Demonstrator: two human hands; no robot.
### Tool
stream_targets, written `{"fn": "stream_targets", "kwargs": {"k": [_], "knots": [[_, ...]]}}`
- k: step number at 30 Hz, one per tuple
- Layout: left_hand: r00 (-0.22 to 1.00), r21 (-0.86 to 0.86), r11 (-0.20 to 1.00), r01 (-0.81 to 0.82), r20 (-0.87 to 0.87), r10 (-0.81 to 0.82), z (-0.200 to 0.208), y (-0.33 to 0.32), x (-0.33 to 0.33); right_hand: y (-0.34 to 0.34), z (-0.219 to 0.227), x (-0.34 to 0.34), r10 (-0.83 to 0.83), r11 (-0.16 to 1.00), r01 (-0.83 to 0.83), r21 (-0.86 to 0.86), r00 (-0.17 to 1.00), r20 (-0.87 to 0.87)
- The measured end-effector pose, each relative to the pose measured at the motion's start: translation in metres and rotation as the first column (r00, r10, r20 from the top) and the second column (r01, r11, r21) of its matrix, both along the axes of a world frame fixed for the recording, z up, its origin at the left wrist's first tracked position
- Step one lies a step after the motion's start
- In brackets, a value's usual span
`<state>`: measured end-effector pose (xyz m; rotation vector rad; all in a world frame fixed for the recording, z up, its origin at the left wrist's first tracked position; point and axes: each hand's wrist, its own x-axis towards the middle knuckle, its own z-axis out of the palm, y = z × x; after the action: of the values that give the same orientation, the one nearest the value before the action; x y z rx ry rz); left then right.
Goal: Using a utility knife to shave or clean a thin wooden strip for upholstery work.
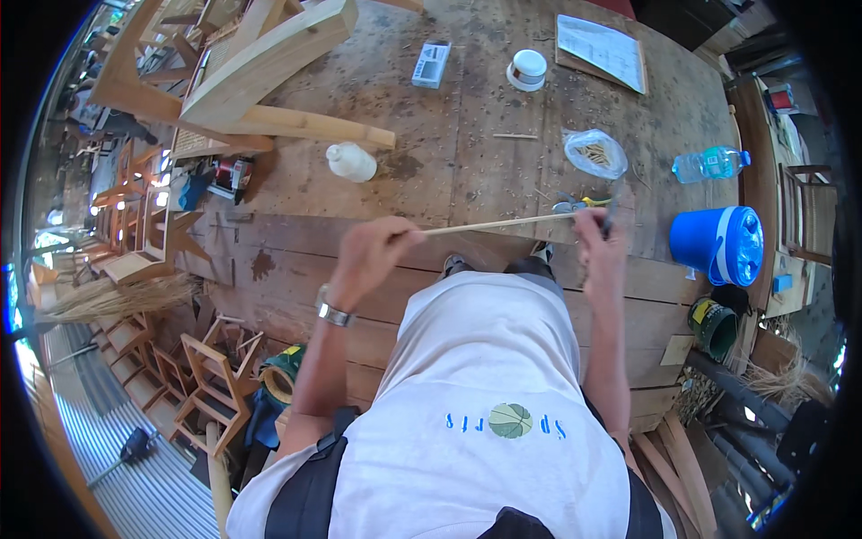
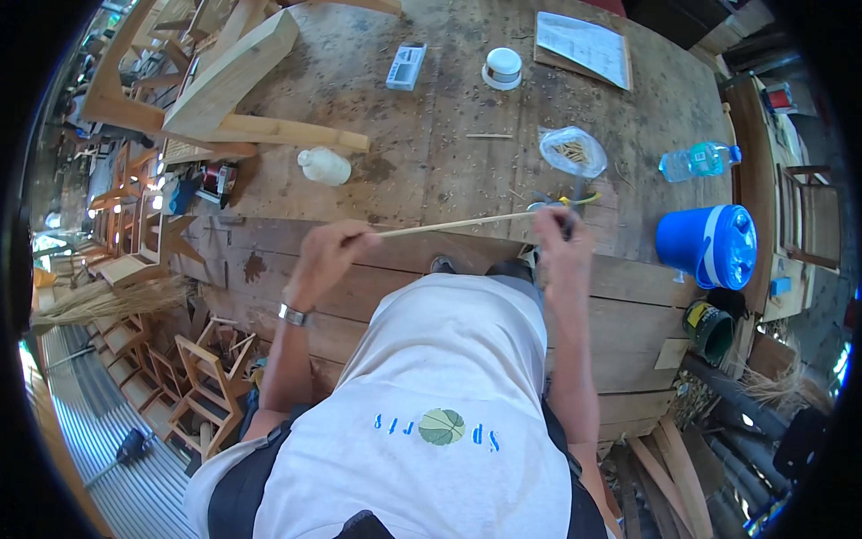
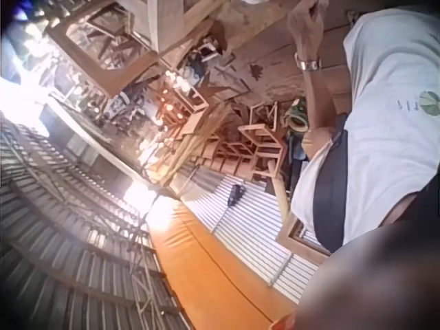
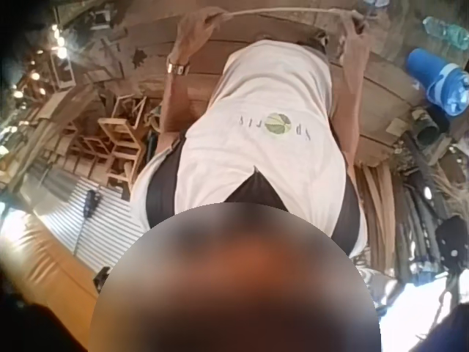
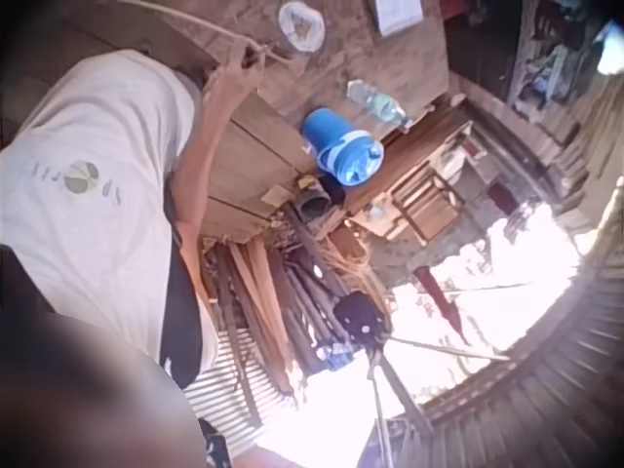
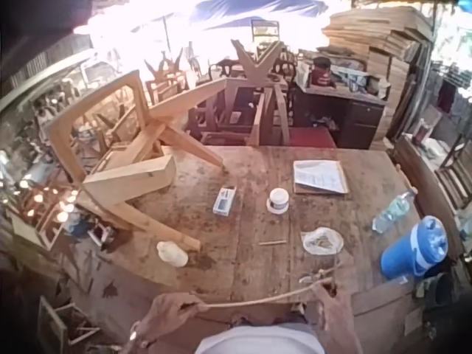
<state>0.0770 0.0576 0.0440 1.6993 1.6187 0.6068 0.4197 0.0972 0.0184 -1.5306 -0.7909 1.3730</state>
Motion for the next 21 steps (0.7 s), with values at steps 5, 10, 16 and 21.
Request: {"fn": "stream_targets", "kwargs": {"k": [5,10,16,21], "knots": [[0.955,-0.093,0.982,-0.164,-0.263,0.135,0.027,0.006,-0.037,-0.009,-0.02,0.025,-0.041,0.999,0.038,-0.016,0.981,-0.19],[0.839,-0.12,0.928,-0.352,0.398,0.37,0.006,0.008,-0.045,-0.019,-0.047,0.017,-0.039,0.993,-0.001,-0.122,0.945,-0.326],[0.441,-0.073,0.773,-0.63,0.786,0.433,0.006,0.018,0.013,-0.028,-0.078,0.005,0.103,0.955,-0.207,-0.215,0.905,-0.413],[0.208,-0.132,0.835,-0.535,0.937,0.282,0.033,0.025,0.052,-0.03,-0.087,-0.004,0.068,0.926,-0.219,-0.308,0.898,-0.436]]}}
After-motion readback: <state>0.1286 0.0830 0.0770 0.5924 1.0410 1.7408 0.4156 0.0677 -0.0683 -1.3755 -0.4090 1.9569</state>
